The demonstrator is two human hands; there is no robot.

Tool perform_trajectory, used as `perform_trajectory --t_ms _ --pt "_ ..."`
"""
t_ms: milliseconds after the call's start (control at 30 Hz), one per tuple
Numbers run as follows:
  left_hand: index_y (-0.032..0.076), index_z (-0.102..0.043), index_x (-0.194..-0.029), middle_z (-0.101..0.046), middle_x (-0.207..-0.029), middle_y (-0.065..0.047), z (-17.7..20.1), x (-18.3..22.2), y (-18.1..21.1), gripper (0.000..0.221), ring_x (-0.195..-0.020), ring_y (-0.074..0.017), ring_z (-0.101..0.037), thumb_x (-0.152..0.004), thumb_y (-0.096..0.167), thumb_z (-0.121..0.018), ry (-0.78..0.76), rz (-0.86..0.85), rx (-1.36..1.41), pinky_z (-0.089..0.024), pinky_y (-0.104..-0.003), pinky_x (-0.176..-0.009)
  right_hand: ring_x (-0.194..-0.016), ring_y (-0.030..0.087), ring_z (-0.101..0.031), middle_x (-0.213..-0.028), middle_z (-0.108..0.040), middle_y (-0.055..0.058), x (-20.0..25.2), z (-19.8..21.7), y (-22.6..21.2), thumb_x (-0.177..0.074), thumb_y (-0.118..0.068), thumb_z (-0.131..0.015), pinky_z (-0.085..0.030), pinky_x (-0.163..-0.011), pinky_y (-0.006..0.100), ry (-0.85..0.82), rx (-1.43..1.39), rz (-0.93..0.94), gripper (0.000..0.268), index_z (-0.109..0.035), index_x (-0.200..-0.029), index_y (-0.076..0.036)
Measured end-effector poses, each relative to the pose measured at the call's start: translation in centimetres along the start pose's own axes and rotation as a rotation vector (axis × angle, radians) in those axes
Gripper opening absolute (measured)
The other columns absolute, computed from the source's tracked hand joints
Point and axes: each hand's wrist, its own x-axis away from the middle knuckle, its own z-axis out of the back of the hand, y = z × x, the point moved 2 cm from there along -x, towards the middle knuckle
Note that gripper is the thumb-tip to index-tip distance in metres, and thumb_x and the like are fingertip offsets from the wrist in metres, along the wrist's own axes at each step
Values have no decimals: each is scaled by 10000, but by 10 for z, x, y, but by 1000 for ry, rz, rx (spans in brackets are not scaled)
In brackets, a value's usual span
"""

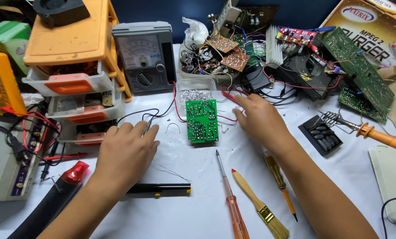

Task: Desoldering components from a printed circuit board using a soldering iron and solder sucker at a repair bench.

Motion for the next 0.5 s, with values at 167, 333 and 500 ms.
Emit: perform_trajectory --t_ms 167,333,500 --pt "177 -673 -906 -653 -708 -44 30 11 13 155 -669 -207 -622 -760 201 -626 38 -23 163 -428 -314 -621 -689 328 -659 -771 -640 233 47 36 -6 -795 -105 -592 -542 -596 377 -26 -335 -63 283 -627 -1051 10" --pt "99 -580 -1015 -601 -842 -38 19 47 25 245 -708 -256 -530 -782 171 -569 15 -198 413 -404 -376 -600 -577 125 -503 -573 -590 40 119 38 62 -878 -219 -562 -372 -642 261 112 -530 -548 287 -620 -649 -57" --pt "54 -553 -1042 -574 -930 -69 16 70 34 273 -783 -263 -525 -797 174 -568 -71 -221 517 -425 -384 -652 -501 90 -358 -621 -375 -25 185 6 152 -991 -269 -562 -317 -472 207 719 -1203 -779 169 -446 -879 -220"
